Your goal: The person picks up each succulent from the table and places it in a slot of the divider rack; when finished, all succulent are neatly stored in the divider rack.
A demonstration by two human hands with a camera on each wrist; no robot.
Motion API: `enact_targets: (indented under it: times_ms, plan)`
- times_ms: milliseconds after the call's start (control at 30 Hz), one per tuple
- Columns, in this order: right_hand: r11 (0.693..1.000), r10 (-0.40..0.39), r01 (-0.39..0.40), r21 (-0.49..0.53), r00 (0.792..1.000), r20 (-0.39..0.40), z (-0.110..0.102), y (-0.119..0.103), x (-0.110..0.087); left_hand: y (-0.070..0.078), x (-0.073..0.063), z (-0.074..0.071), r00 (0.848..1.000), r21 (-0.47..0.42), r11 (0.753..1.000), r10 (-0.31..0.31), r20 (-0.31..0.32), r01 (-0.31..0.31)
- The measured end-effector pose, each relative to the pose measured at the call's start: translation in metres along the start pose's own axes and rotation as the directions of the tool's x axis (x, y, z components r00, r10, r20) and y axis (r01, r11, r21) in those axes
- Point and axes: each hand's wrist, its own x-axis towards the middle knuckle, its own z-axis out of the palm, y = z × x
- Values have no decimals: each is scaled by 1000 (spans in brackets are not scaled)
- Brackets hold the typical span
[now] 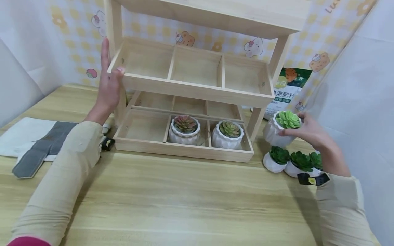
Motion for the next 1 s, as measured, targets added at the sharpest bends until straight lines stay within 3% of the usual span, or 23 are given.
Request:
enact_targets:
  times_ms: [167, 333, 767, 1000]
  plan:
    - [999, 46, -46, -8, 999, 18, -12, -6, -8, -6, 5, -1, 1000, 12, 1000, -6, -4, 6]
    - [999, 40, -39, -22, 998, 48, -20, -11, -15, -9, 6, -1, 1000, 26, 1000, -6, -2, 6]
    - [996, -47, 53, -71, 996, 78, -25, -27, -29, -11, 5, 1, 999, 7, 999, 37, -10, -37]
    - [990, -64, 79, -118, 990, 125, -27, -35, -38, -16, 7, 2, 1000, -4, 1000, 21, -17, -21]
